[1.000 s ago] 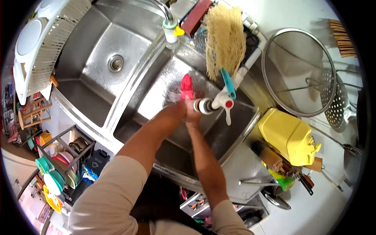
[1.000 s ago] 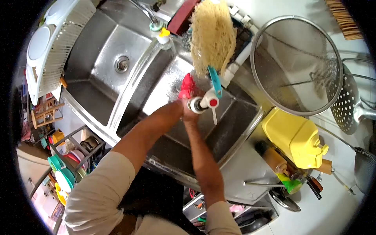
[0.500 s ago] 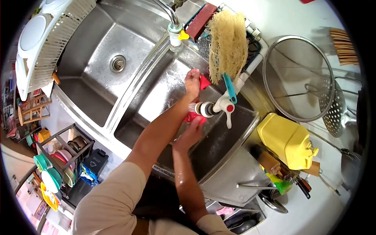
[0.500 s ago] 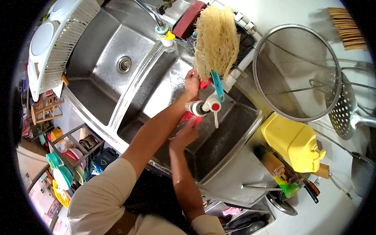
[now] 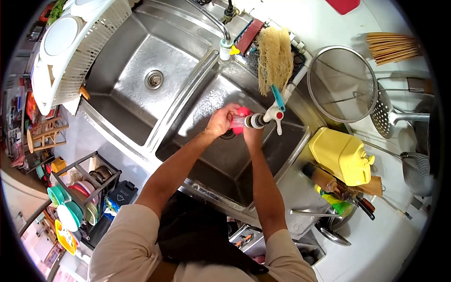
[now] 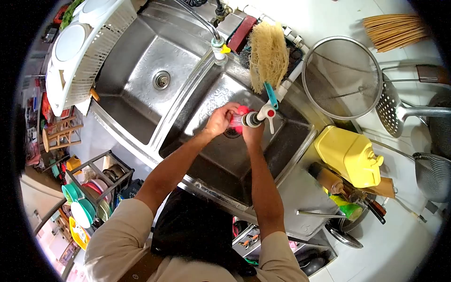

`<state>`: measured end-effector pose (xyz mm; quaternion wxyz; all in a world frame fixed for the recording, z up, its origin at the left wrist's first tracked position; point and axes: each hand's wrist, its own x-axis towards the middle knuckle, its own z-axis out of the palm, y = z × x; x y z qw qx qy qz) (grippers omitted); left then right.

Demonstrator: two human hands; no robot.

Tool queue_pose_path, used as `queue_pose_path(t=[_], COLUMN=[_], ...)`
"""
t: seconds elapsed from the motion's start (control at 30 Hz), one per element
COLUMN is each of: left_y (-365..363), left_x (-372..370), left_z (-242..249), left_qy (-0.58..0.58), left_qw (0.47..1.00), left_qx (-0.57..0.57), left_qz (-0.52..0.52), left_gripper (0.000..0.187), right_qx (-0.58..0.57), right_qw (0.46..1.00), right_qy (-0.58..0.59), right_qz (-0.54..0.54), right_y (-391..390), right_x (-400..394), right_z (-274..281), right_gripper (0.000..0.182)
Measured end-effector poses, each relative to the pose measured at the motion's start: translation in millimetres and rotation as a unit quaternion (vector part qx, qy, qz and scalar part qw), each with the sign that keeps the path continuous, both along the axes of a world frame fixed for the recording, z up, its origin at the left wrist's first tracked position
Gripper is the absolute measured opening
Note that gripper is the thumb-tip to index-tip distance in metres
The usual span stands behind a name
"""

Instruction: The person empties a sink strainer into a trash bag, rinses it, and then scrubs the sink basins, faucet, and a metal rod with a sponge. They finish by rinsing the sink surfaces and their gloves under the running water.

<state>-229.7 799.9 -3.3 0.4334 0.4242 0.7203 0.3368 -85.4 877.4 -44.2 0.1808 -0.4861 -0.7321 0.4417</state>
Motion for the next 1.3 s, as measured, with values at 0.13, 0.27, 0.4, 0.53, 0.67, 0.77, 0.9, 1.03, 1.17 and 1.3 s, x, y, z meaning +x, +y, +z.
queue_pose_path(t=[0.13, 0.27, 0.4, 0.53, 0.67, 0.77, 0.9, 1.03, 1.17, 1.3], left_y=[-2, -8, -17, -20, -36, -37, -22, -20, -25, -30], left_x=[-4, -5, 2, 8, 7, 11, 12, 6, -8, -10], left_z=[2, 21, 34, 36, -4, -8, 3, -13, 18, 16], left_qy=[-0.253, -0.073, 0.04, 0.086, -0.209, -0.288, -0.413, -0.04, 0.001, 0.054], left_qw=[0.95, 0.986, 0.99, 0.978, 0.966, 0.923, 0.861, 0.965, 0.968, 0.983], left_qx=[0.134, 0.14, 0.114, 0.181, 0.139, 0.094, -0.07, -0.043, -0.002, -0.047], left_qz=[0.122, 0.062, -0.068, -0.053, 0.067, 0.237, 0.288, 0.255, 0.251, 0.171], left_gripper=[0.051, 0.064, 0.082, 0.095, 0.083, 0.029, 0.031, 0.02, 0.019, 0.013], right_qx=[-0.124, -0.395, -0.571, -0.551, -0.393, -0.329, -0.255, -0.106, -0.097, 0.313], right_qw=[0.962, 0.913, 0.784, 0.813, 0.915, 0.931, 0.958, 0.987, 0.994, 0.944], right_qy=[0.225, 0.037, 0.18, 0.18, 0.078, 0.156, 0.133, 0.119, 0.055, -0.048], right_qz=[-0.088, -0.101, -0.162, -0.057, -0.047, 0.022, 0.015, -0.002, -0.01, 0.091], right_y=[-2, 0, -11, -8, -5, -7, -13, -14, -12, -17], right_x=[-1, -2, -13, -14, -1, 4, -1, 9, 15, 8], right_z=[-15, 33, 43, 44, 25, 20, 32, 1, 4, 22], right_gripper=[0.015, 0.018, 0.027, 0.03, 0.024, 0.023, 0.018, 0.015, 0.023, 0.019])
